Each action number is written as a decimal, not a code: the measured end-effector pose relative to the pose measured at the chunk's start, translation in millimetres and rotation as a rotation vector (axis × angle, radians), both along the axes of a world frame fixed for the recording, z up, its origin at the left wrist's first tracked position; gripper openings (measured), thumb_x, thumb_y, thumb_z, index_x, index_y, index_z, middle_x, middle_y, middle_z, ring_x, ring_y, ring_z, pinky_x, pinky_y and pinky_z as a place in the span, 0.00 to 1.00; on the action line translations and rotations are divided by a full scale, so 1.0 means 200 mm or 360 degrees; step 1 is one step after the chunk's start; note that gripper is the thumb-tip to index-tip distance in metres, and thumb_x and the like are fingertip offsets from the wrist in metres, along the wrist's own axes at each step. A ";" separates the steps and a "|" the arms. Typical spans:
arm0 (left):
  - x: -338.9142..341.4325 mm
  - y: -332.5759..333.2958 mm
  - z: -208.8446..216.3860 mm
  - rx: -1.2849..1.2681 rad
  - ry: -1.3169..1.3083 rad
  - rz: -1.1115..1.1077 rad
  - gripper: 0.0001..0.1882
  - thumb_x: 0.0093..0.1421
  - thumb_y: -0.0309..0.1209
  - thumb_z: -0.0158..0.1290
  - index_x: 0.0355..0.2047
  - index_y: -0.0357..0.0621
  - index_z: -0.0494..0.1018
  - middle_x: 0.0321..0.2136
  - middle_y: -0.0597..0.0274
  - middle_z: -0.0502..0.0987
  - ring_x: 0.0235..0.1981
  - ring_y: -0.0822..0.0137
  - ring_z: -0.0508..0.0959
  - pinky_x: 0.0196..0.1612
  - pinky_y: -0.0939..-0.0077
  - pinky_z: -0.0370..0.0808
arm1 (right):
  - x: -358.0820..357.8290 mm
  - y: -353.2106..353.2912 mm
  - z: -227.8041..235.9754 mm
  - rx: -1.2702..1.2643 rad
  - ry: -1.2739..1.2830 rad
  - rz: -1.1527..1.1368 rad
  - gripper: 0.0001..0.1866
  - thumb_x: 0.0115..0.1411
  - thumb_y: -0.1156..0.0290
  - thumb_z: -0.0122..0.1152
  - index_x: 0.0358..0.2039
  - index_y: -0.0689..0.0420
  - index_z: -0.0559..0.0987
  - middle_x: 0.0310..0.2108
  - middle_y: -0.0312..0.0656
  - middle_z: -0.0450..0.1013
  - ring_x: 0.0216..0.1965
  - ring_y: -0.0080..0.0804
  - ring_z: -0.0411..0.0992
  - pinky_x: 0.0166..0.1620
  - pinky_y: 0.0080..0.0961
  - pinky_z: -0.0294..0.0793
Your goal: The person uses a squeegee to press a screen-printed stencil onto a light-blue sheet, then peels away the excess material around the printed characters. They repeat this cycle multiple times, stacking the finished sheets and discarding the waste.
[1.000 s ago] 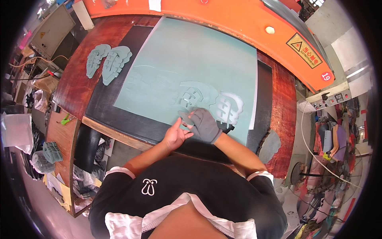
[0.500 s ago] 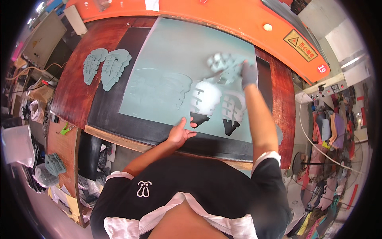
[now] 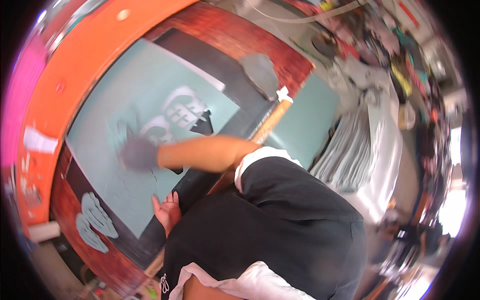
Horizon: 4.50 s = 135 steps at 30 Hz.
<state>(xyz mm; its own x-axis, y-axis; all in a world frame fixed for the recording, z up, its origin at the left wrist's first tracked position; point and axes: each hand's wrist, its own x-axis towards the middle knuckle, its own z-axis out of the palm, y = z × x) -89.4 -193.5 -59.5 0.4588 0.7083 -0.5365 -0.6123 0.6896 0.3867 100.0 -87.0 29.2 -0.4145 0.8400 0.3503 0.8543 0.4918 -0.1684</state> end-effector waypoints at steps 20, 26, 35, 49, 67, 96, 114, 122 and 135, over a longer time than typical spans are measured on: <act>-0.18 0.14 -0.07 0.0702 0.0290 -0.0472 0.19 0.61 0.31 0.39 0.51 0.38 0.64 0.51 0.58 0.70 0.50 0.61 0.70 0.54 0.59 0.64 | -0.15 -0.46 -0.22 0.0016 0.0278 0.0119 0.17 0.45 0.57 0.61 0.33 0.54 0.76 0.31 0.43 0.71 0.35 0.41 0.72 0.36 0.37 0.71; -0.19 0.18 -0.13 0.0833 -0.0124 -0.0697 0.18 0.60 0.31 0.40 0.49 0.39 0.66 0.47 0.58 0.73 0.47 0.62 0.72 0.53 0.61 0.68 | -0.19 -0.44 -0.24 -0.0072 0.0288 0.0128 0.19 0.41 0.56 0.64 0.30 0.54 0.75 0.31 0.43 0.71 0.35 0.42 0.72 0.37 0.38 0.71; -0.22 0.16 -0.16 0.0699 0.0251 -0.0563 0.17 0.63 0.30 0.40 0.49 0.34 0.64 0.46 0.54 0.72 0.47 0.60 0.72 0.53 0.64 0.69 | -0.17 -0.42 -0.21 -0.0092 0.0167 0.0146 0.16 0.42 0.55 0.65 0.26 0.53 0.78 0.30 0.42 0.72 0.37 0.42 0.72 0.37 0.38 0.72; -0.19 0.22 -0.12 0.0563 0.0479 -0.0680 0.17 0.66 0.30 0.36 0.49 0.31 0.62 0.43 0.52 0.72 0.45 0.60 0.74 0.51 0.65 0.71 | -0.22 -0.42 -0.18 -0.0380 -0.0190 -0.0038 0.17 0.49 0.55 0.58 0.33 0.53 0.81 0.34 0.43 0.75 0.38 0.42 0.74 0.40 0.39 0.73; -0.15 0.18 -0.09 0.0699 0.0311 -0.0706 0.15 0.66 0.30 0.35 0.47 0.34 0.66 0.45 0.55 0.71 0.47 0.60 0.73 0.52 0.65 0.70 | -0.27 -0.40 -0.12 -0.0506 -0.0405 -0.0075 0.17 0.48 0.59 0.60 0.29 0.61 0.82 0.30 0.49 0.77 0.30 0.44 0.77 0.33 0.38 0.76; -0.13 0.15 -0.06 0.0788 0.0307 -0.0654 0.12 0.67 0.31 0.40 0.49 0.42 0.63 0.45 0.57 0.70 0.46 0.58 0.72 0.49 0.58 0.70 | -0.29 -0.41 -0.18 -0.0583 -0.0046 -0.0327 0.12 0.50 0.63 0.59 0.30 0.55 0.83 0.29 0.43 0.76 0.32 0.44 0.75 0.35 0.37 0.74; -0.15 0.02 -0.01 0.0329 0.0069 -0.0178 0.26 0.66 0.44 0.41 0.57 0.39 0.57 0.49 0.58 0.59 0.39 0.55 0.75 0.48 0.58 0.71 | -0.10 -0.10 -0.13 -0.0785 0.0931 -0.0833 0.30 0.52 0.44 0.58 0.32 0.66 0.75 0.29 0.56 0.74 0.34 0.49 0.73 0.39 0.39 0.70; -0.15 -0.04 -0.01 0.0427 0.0173 -0.0186 0.20 0.68 0.38 0.36 0.52 0.38 0.65 0.44 0.58 0.64 0.49 0.59 0.68 0.55 0.60 0.67 | 0.44 0.86 0.31 -0.0336 0.1000 -0.1471 0.29 0.52 0.49 0.56 0.37 0.67 0.78 0.37 0.56 0.75 0.41 0.43 0.75 0.44 0.35 0.72; -0.49 -0.11 0.10 0.0038 0.0242 0.0445 0.17 0.66 0.41 0.43 0.49 0.45 0.65 0.39 0.60 0.76 0.41 0.63 0.75 0.46 0.63 0.71 | -0.31 0.50 0.37 0.0423 0.0562 -0.0256 0.16 0.55 0.57 0.55 0.32 0.59 0.75 0.28 0.50 0.72 0.29 0.51 0.70 0.31 0.43 0.68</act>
